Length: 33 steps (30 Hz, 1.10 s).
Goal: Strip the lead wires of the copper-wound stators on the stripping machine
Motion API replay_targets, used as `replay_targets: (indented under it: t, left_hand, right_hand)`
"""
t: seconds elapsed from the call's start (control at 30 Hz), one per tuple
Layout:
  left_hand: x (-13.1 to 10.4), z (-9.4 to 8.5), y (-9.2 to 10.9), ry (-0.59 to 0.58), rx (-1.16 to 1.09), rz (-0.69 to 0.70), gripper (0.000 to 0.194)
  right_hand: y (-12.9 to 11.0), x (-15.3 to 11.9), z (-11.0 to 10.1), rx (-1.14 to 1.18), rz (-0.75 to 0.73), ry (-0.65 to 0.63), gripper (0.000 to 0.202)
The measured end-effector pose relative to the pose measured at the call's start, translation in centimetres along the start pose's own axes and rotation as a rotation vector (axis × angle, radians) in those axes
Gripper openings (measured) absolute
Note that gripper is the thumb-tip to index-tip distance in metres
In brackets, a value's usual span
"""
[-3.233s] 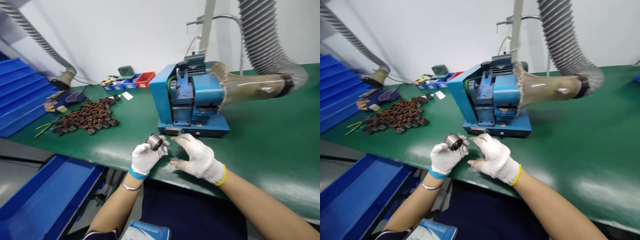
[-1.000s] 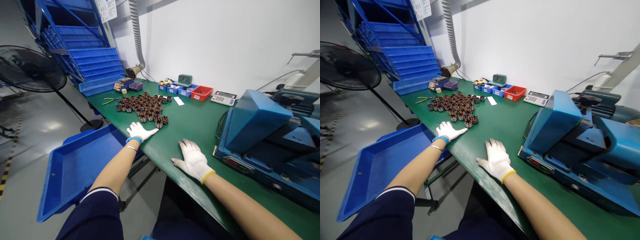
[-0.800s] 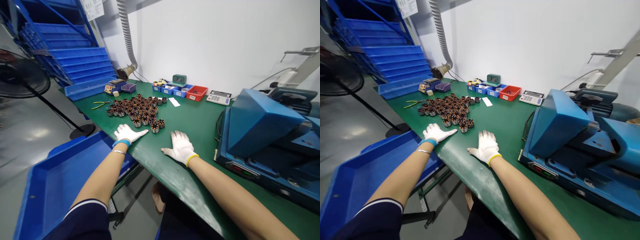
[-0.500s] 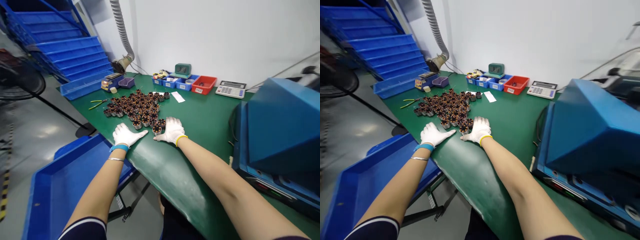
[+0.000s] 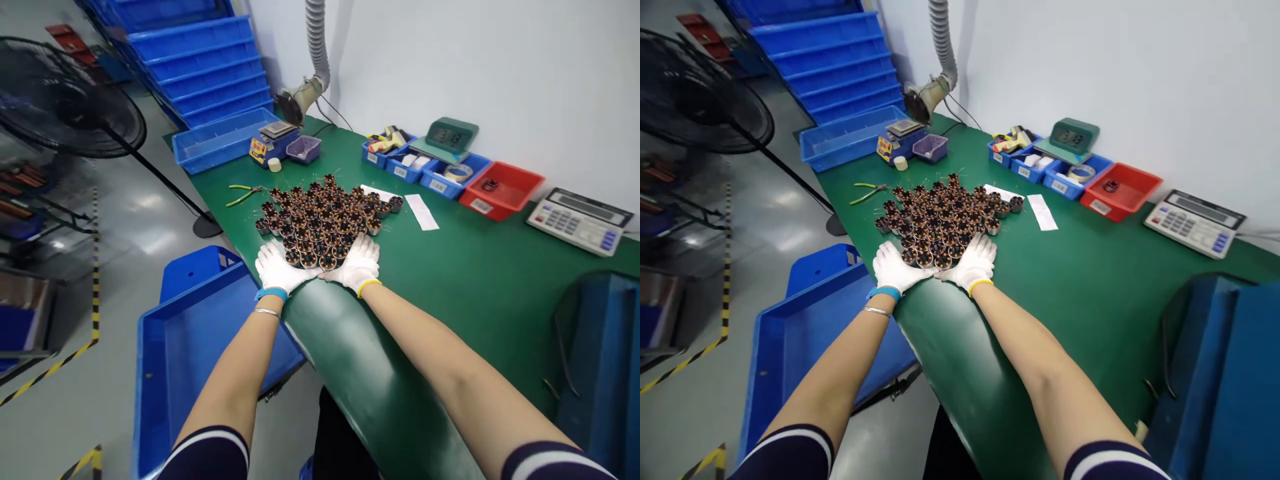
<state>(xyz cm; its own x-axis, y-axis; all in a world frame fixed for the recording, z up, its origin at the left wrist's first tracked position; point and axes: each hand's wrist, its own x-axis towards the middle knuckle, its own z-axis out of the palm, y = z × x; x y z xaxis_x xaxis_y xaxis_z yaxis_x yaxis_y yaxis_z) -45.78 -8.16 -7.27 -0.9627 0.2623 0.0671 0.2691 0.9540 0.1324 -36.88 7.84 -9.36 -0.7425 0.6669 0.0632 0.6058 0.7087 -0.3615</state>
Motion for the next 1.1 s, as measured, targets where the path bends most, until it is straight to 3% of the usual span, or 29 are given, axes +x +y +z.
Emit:
replay_targets:
  t: [0.13, 0.4, 0.73, 0.93, 1.03, 1.1]
  left_hand:
    - [5.1, 0.3, -2.2, -0.006, -0.005, 0.080, 0.144]
    - [14.8, 1.2, -5.4, -0.077, -0.005, 0.099, 0.135]
    - [23.6, 1.6, -6.0, -0.085, 0.045, 0.150, 0.127]
    - [25.9, 1.3, -5.2, -0.083, 0.028, 0.101, 0.120]
    - [24.4, 0.7, -4.4, -0.035, 0.023, 0.043, 0.116]
    - [22.1, 0.1, -3.6, -0.016, 0.028, 0.032, 0.111]
  right_hand:
    - [-3.2, 3.1, 1.0, -0.007, -0.001, -0.035, 0.145]
    - [-9.2, 9.1, 3.1, -0.019, 0.008, -0.049, 0.142]
    - [-13.2, 15.1, 5.4, -0.101, -0.085, -0.108, 0.123]
    - [-14.3, 16.6, 5.0, -0.057, -0.170, -0.152, 0.091]
    - [-13.4, 14.7, 4.1, -0.033, -0.216, -0.184, 0.083]
    - [-12.1, 12.1, 3.0, -0.007, -0.253, -0.199, 0.081]
